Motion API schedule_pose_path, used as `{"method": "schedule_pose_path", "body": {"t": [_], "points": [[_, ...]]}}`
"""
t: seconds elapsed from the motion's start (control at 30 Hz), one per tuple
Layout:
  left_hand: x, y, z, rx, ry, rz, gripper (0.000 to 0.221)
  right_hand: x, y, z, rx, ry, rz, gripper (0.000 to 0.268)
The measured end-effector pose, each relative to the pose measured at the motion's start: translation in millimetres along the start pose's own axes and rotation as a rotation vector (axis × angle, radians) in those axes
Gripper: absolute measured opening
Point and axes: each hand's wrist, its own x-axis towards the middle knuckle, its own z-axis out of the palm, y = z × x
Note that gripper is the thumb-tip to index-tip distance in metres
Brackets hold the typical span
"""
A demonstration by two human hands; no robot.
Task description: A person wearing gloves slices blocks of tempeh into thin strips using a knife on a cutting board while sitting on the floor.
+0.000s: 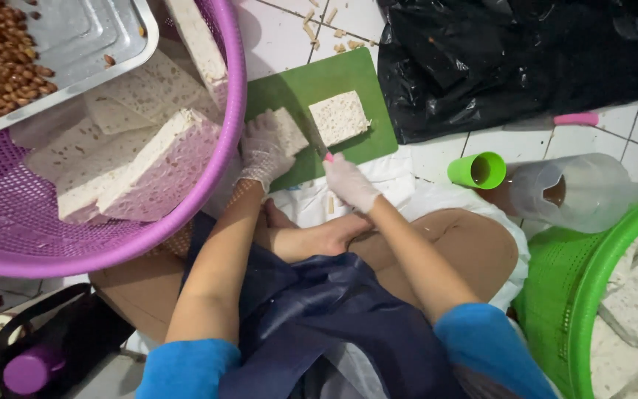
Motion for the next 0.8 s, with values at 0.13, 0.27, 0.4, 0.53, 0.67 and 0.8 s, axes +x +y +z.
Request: {"method": "schedule_pose_path", "body": {"t": [0.13, 0.27, 0.4, 0.53, 0.67, 0.8], "points": [[-41.7, 34.4, -59.0, 0.042, 0.079, -0.077, 0.116, -45.8, -10.9, -78.9, 0.435, 0.188, 0.335, 0.045], [-20.7, 107.8, -83.7, -0.024, 0.137, 0.163, 0.127, -22.8, 89.0, -41.7, 0.323, 0.324, 0.474, 0.043], [38.2, 132.3, -31.8, 0.017, 0.054, 0.21, 0.123, -17.4, 110.6, 16.8, -0.54, 0.638, 0.106, 0.023], [46.9, 115.3, 5.1, -0.06, 0.069, 0.216, 0.103, -15.6, 97.0, 39.0, -0.421, 0.629, 0.126, 0.033], [39.7, 96.6, 10.5, -0.205, 0.084, 0.183, 0.087, -2.6, 80.0, 44.0, -0.132, 0.421, 0.298, 0.042], [69.0, 105.9, 42.9, -0.307, 0.145, 0.006, 0.051, 0.5, 76.6, 48.0, -0.079, 0.4, 0.354, 0.041]]}}
